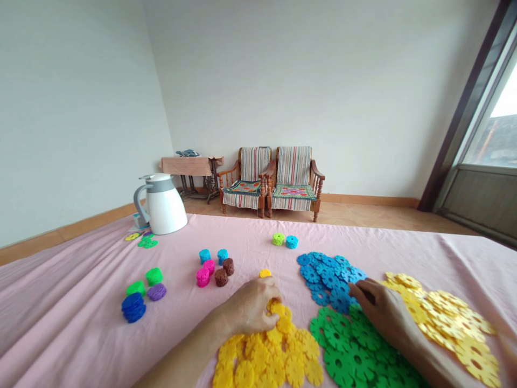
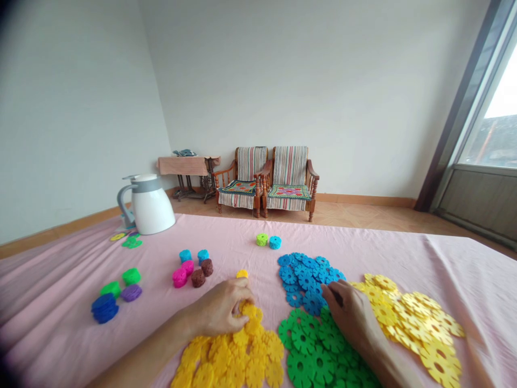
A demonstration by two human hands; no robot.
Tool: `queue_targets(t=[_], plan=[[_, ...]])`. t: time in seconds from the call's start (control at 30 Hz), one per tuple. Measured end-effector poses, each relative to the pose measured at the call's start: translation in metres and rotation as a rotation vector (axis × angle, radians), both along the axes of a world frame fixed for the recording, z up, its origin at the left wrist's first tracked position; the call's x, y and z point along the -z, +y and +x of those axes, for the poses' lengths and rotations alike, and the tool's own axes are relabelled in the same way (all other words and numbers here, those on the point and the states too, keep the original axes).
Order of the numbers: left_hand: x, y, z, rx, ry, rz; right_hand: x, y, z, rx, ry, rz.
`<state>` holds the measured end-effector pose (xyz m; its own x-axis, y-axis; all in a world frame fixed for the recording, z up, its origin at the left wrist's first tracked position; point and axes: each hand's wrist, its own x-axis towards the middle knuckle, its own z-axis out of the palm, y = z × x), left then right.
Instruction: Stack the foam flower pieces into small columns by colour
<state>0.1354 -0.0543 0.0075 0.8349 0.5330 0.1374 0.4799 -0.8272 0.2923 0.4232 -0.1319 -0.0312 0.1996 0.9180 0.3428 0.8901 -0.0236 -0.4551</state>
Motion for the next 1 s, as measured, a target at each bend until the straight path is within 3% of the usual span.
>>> queue_targets(t=[0.27,0.43,0.53,0.73,1.0], plan=[[0.001,0.001,0.000,-0.003,-0.102,0.035,0.001,0.000,0.001,-0.001,-0.006,-0.005],[-0.008,0.015,-0.006,-0.158,-0.342,0.031,0.001,0.000,0.000,-0.002,-0.018,0.002],[-0.006,0.025,-0.008,-0.247,-0.429,0.062,0.001,0.001,0.000,0.003,-0.025,0.002],[0.009,0.037,-0.006,-0.304,-0.438,0.092,0.001,0.001,-0.001,-0.006,-0.026,-0.002],[0.012,0.039,-0.005,-0.275,-0.378,0.106,0.000,0.001,-0.001,0.000,-0.015,-0.006]])
